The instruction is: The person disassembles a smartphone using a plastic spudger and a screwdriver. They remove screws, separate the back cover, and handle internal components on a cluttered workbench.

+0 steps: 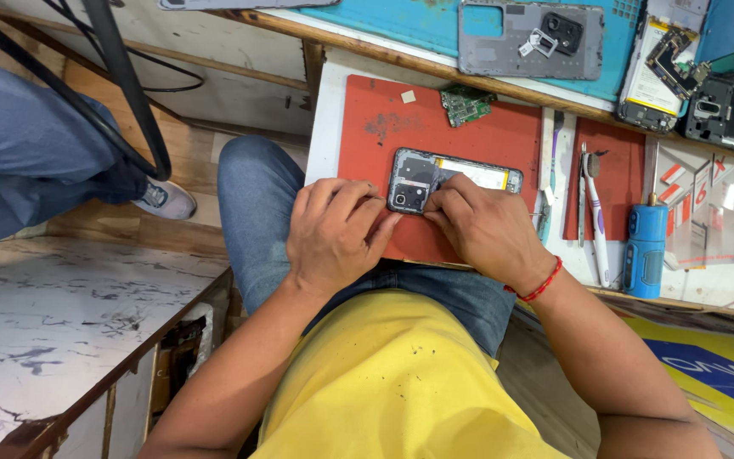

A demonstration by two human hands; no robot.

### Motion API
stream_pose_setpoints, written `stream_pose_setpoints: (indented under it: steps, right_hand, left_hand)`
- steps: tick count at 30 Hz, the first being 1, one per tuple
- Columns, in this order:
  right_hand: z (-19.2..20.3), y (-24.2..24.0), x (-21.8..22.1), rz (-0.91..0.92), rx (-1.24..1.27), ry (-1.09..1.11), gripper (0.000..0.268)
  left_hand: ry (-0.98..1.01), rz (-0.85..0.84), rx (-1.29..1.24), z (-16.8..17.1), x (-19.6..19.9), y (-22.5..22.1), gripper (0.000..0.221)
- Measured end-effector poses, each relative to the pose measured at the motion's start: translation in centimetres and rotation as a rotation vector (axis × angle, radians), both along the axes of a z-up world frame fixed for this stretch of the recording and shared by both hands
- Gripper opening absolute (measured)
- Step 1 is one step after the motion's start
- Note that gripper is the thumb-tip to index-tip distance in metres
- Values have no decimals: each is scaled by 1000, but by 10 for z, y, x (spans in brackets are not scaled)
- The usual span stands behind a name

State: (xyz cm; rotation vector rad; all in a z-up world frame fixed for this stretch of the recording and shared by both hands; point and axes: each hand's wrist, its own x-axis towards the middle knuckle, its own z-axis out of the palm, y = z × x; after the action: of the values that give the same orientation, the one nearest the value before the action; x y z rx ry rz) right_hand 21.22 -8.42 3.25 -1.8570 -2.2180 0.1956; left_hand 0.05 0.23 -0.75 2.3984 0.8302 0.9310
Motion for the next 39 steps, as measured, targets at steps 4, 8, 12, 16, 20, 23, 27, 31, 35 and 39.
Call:
stream_pose_setpoints:
  steps: [4, 8, 12, 16, 20, 23, 27, 31, 35, 39]
  right_hand:
    - [3, 3, -4, 2, -16, -35, 15]
    - [9, 6, -7, -29, -63, -53, 14]
    - [14, 6, -12, -61, -86, -56, 13]
    - [14, 2, -16, -78, -92, -114, 7]
    - [12, -1, -17, -121, -17, -10, 10]
    - [10, -5, -18, -159, -4, 32, 10]
    - [9, -4, -17, -177, -12, 76, 11]
    - [23, -4, -10, -172, -81, 194, 16]
    - [44, -28, -3, -383, 33, 828, 35]
    - [18, -50, -22, -334, 292, 1123, 30]
  left_hand:
    - [3, -3, -6, 0, -1, -1, 22]
    - [11, -7, -13, -1, -1, 0, 22]
    - [8, -8, -4, -1, -1, -1, 24]
    - [4, -13, -7, -1, -1, 0, 24]
    - [0, -13, -13, -2, -2, -1, 24]
    - [5, -17, -12, -2, -2, 0, 24]
    - [12, -10, -15, -2, -1, -1, 22]
    - [10, -8, -10, -1, -1, -1, 22]
    - [10, -10, -15, -1, -2, -1, 24]
    - [7, -10, -19, 0, 0, -1, 23]
